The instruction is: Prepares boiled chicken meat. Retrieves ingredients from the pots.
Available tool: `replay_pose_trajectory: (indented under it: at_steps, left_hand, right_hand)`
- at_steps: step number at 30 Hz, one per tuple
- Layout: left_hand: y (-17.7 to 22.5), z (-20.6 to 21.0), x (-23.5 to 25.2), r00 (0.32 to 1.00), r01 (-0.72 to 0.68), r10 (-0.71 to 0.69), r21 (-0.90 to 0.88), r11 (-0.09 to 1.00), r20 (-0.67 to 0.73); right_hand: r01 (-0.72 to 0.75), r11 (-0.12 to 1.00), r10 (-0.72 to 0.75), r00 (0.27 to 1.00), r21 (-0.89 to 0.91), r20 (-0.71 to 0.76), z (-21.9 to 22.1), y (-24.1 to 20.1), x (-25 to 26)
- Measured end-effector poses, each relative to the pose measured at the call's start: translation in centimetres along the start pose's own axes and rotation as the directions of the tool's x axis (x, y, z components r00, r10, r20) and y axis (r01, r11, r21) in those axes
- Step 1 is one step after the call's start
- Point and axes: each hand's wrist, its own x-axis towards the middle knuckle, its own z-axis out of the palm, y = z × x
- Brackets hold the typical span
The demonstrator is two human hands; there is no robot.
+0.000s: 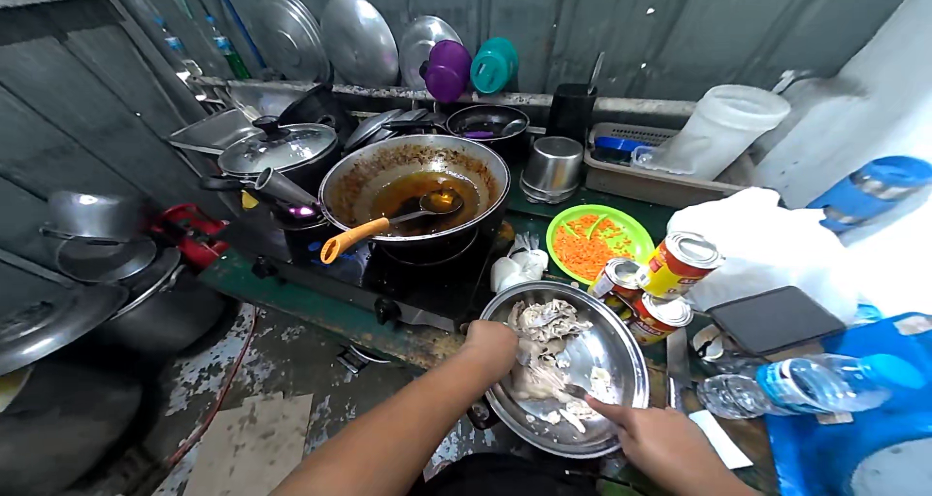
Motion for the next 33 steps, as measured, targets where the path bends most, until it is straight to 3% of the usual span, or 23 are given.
replay_pose_trajectory:
  at_steps: [4,8,10,13,19,23,26,33]
  left_hand:
    - [-0.8,-1.8,-2.8,0.999,0.036,-0.036,0.0,0.999,0.005]
    - [-2.5,-2.0,-3.8,0.994,0.065,-0.061,0.044,0.997,-0.09]
    - [-1.8,-2.0,-3.3,0.996,0.075,-0.071,0.064,0.995,-0.053]
    - [-0.2,-1.6,-2.1,0.996,0.092,-0.093,0.052,0.994,0.014]
    - [0.4,-2.0,-1.5,0.993,0.113,-0.114,0.037,0.993,0.029]
    - [0.8,-2.0,-1.0,0.993,0.113,-0.113,0.034,0.993,0.015]
    - [0.8,-1.8,-0.9,0.994,0.107,-0.107,0.047,0.993,0.01]
    - [1.4,-1.6,-0.8,0.997,0.071,-0.072,0.032,0.997,0.027]
  right_hand:
    - [0.023,0.998,-0.024,1.0,0.062,0.011,-0.6,1.2,-1.1]
    - [0.123,0.966,-0.105,0.991,0.227,-0.089,-1.8,0.8,-1.3]
    - [0.174,0.965,-0.149,0.979,0.197,-0.138,-1.7,-0.8,-0.3]
    - [0.132,0.985,-0.121,0.988,0.112,-0.101,-0.5,-2.7,2.3]
    - [0.012,1.0,-0.012,1.0,0.017,-0.013,-1.8,0.5,0.9]
    - [0.107,0.994,-0.107,0.991,-0.003,-0.082,-3.1,-2.2,0.0]
    - [0.132,0.991,-0.134,0.989,-0.035,-0.067,-1.5,-4.5,2.0]
    - [0.054,0.996,-0.053,0.999,-0.075,0.008,-2.4,-1.6,0.8]
